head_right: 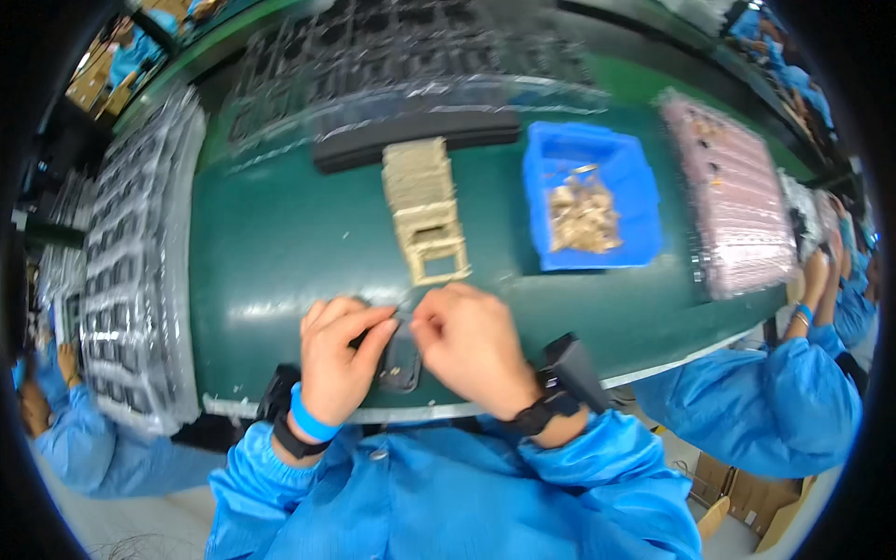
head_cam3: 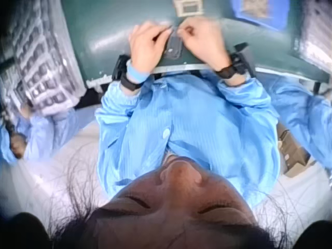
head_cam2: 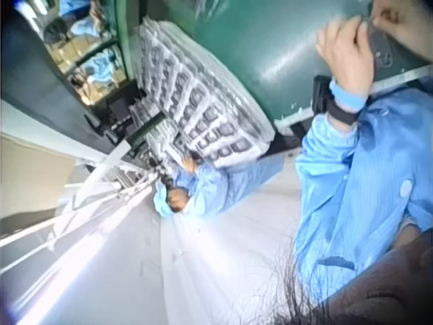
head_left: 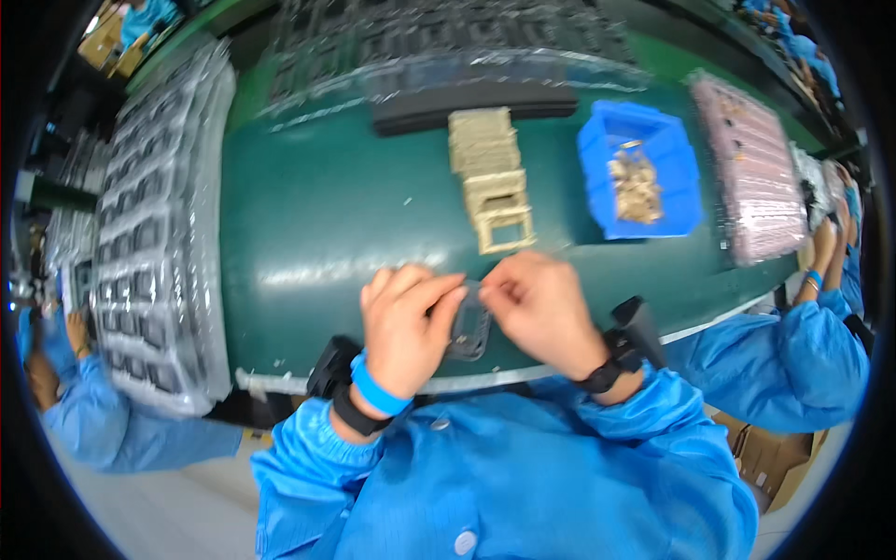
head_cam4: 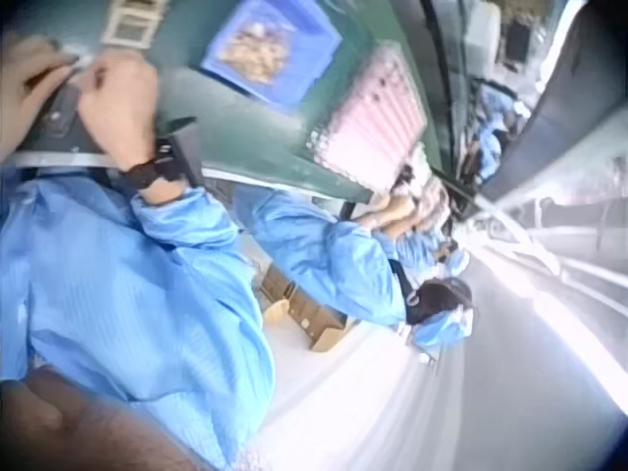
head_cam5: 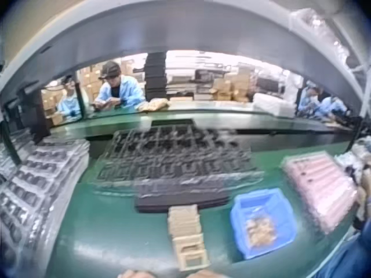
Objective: Assembling small plastic housings by inserting internal components and checking the fit.
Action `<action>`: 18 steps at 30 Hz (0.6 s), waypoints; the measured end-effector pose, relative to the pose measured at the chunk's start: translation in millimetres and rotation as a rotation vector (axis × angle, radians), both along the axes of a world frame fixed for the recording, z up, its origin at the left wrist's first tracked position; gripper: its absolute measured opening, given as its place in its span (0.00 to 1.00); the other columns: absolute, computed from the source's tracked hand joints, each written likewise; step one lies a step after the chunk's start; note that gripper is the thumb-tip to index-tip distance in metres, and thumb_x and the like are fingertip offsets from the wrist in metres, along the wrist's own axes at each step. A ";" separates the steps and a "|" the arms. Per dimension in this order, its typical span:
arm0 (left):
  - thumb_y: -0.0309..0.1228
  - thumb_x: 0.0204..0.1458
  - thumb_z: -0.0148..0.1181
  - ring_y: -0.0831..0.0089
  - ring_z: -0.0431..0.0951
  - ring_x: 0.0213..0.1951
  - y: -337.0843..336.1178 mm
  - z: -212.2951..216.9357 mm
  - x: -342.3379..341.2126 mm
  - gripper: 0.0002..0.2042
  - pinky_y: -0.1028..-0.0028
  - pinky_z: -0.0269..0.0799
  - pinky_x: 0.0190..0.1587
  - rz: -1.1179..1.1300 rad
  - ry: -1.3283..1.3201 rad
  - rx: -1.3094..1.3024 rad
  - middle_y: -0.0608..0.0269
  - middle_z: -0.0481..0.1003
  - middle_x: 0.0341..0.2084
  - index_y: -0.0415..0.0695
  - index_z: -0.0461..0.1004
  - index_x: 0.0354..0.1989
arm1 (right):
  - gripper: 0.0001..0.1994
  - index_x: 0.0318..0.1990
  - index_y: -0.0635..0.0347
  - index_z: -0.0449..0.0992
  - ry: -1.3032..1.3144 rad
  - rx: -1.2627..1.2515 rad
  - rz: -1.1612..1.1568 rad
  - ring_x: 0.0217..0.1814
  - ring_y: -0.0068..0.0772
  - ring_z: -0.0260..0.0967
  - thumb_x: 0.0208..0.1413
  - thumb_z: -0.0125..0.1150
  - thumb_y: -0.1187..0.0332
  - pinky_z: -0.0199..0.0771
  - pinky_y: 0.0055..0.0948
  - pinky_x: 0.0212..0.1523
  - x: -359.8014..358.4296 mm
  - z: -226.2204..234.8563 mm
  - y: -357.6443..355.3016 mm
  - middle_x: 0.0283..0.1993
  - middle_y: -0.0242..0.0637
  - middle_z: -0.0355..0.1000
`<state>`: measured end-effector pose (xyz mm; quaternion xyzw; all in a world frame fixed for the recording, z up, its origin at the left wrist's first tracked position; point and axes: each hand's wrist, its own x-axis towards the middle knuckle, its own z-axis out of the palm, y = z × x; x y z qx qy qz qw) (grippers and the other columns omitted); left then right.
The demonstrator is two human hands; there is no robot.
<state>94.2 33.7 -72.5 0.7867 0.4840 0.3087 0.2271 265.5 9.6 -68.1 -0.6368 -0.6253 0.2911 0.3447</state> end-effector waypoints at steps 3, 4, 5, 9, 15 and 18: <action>0.24 0.45 0.65 0.59 0.72 0.30 4.1 -9.4 -3.6 0.04 0.65 0.63 0.37 -0.041 -0.012 0.048 0.58 0.74 0.23 0.40 0.80 0.30 | 0.06 0.25 0.58 0.76 -0.050 0.001 0.002 0.32 0.53 0.73 0.48 0.59 0.67 0.73 0.46 0.34 -4.8 -11.3 1.6 0.28 0.47 0.73; 0.24 0.44 0.65 0.59 0.72 0.31 1.5 -8.2 -7.6 0.04 0.65 0.64 0.37 -0.030 0.005 0.043 0.57 0.74 0.24 0.40 0.80 0.30 | 0.04 0.24 0.59 0.76 -0.039 0.024 0.013 0.32 0.53 0.73 0.46 0.58 0.69 0.73 0.46 0.34 -8.2 -14.2 1.9 0.28 0.47 0.73; 0.24 0.44 0.65 0.58 0.72 0.31 -1.8 -7.2 -9.1 0.04 0.64 0.64 0.37 -0.011 0.011 0.049 0.57 0.74 0.25 0.40 0.80 0.30 | 0.03 0.23 0.59 0.75 0.011 0.026 0.020 0.33 0.53 0.73 0.43 0.57 0.72 0.73 0.46 0.35 -11.0 -15.6 1.3 0.29 0.47 0.74; 0.23 0.44 0.64 0.59 0.70 0.33 -11.2 -3.0 -11.0 0.04 0.65 0.63 0.39 0.027 0.044 0.033 0.59 0.74 0.26 0.41 0.80 0.30 | 0.03 0.23 0.61 0.75 0.051 0.020 0.026 0.35 0.53 0.73 0.42 0.55 0.74 0.72 0.47 0.36 -15.0 -9.6 -2.6 0.29 0.49 0.74; 0.25 0.44 0.65 0.62 0.69 0.35 -7.9 -8.8 -6.2 0.05 0.64 0.60 0.43 0.028 0.029 -0.019 0.63 0.74 0.26 0.43 0.81 0.31 | 0.03 0.27 0.61 0.75 0.018 0.012 0.022 0.35 0.50 0.73 0.47 0.56 0.72 0.71 0.45 0.35 -9.6 -18.4 -1.4 0.30 0.44 0.73; 0.25 0.44 0.66 0.63 0.69 0.35 -8.0 -11.9 -6.2 0.05 0.65 0.60 0.43 0.053 0.034 -0.030 0.63 0.74 0.26 0.43 0.81 0.31 | 0.03 0.25 0.63 0.74 0.017 0.032 0.018 0.36 0.52 0.73 0.46 0.54 0.75 0.73 0.46 0.37 -10.0 -13.3 -2.1 0.30 0.47 0.74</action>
